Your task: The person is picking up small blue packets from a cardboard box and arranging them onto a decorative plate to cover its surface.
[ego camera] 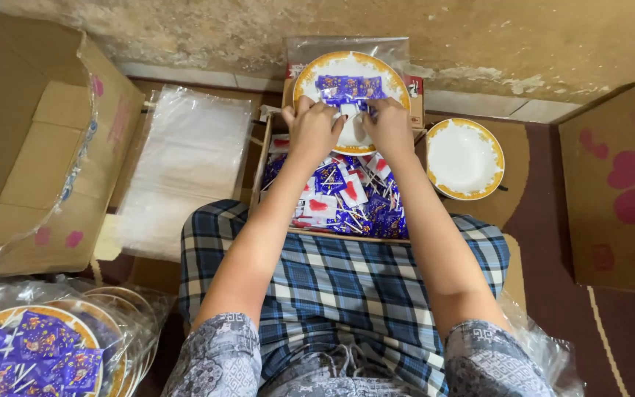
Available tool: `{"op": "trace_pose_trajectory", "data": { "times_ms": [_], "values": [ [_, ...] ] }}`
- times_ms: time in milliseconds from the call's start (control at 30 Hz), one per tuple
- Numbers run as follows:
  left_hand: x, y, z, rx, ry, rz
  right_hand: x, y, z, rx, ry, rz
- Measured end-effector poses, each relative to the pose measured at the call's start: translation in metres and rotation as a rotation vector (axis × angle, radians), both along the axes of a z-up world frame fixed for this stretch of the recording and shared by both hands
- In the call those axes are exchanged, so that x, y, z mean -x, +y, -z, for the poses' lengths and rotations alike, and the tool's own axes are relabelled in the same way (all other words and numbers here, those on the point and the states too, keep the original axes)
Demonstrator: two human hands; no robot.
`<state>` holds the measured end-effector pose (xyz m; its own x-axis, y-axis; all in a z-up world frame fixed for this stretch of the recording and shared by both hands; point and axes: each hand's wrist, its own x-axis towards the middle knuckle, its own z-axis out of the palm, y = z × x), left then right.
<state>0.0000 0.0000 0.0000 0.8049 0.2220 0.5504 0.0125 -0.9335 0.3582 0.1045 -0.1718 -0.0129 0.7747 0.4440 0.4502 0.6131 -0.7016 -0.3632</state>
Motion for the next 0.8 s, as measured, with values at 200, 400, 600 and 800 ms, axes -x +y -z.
{"op": "trace_pose_trajectory", "data": {
  "times_ms": [200,400,600,800],
  "values": [
    [0.069,0.011,-0.042,0.194,-0.025,0.093,0.059,-0.024,-0.043,-0.183,-0.112,-0.090],
    [0.120,0.023,-0.030,0.435,0.107,0.131,0.108,-0.064,-0.014,-0.398,0.125,-0.025],
    [0.134,0.023,-0.020,0.188,0.739,0.266,0.168,-0.059,-0.032,-0.095,0.321,-0.361],
    [0.154,0.013,0.022,0.246,0.386,0.295,0.181,-0.064,-0.024,-0.078,0.534,-0.290]
  ]
}}
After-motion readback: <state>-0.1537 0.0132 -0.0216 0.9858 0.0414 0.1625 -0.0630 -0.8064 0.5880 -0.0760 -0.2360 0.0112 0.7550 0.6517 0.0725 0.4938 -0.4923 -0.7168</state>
